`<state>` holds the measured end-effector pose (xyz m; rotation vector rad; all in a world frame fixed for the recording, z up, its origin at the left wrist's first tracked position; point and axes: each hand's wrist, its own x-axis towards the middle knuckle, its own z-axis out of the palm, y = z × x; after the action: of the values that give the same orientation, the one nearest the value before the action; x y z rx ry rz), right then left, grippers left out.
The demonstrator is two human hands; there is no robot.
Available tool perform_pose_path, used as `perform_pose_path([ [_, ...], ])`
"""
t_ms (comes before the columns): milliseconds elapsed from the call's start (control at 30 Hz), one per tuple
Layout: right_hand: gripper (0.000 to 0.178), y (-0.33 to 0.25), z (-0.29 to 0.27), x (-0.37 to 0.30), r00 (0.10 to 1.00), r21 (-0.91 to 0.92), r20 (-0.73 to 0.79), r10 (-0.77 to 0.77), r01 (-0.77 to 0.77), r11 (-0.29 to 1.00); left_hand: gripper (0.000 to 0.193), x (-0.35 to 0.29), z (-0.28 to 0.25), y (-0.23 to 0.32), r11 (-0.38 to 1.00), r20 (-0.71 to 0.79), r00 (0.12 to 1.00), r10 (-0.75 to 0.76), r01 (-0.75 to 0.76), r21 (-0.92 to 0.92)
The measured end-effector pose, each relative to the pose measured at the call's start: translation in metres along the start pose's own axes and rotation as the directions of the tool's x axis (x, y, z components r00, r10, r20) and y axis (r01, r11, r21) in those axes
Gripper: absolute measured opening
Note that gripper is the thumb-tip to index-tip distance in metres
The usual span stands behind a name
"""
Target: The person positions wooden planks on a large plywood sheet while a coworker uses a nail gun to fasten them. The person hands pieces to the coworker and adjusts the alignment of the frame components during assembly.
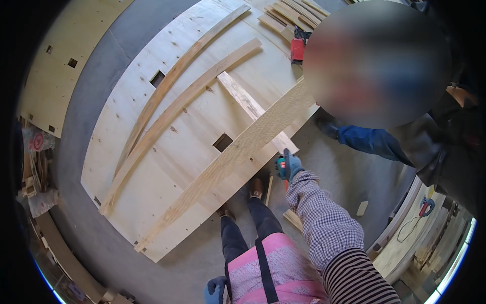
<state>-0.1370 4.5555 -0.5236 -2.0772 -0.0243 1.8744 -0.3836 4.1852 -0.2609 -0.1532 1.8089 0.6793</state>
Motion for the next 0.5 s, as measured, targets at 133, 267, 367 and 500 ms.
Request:
perform_pose_path([
  [133,0.048,0.0,-0.037,0.026,0.997,0.179,0.069,0.026,-0.038,0.983,0.027,-0.001,0.007,0.019,0.996,-0.011,0.996,-0.088,0.088,0.027],
  [267,0.046,0.003,-0.043,-0.012,0.996,0.118,0.074,0.045,-0.053,0.992,0.028,-0.01,0.013,0.04,0.999,0.004,1.0,-0.021,0.021,0.046],
  [367,0.047,0.028,-0.054,-0.063,0.919,0.162,0.386,0.077,-0.15,0.975,0.029,-0.013,0.011,0.052,1.0,0.014,1.0,-0.014,0.013,0.019],
  [500,0.046,0.066,-0.04,-0.148,0.772,0.113,0.621,0.136,-0.259,0.959,0.015,0.0,-0.001,0.054,0.959,0.075,0.967,0.242,-0.25,0.132],
])
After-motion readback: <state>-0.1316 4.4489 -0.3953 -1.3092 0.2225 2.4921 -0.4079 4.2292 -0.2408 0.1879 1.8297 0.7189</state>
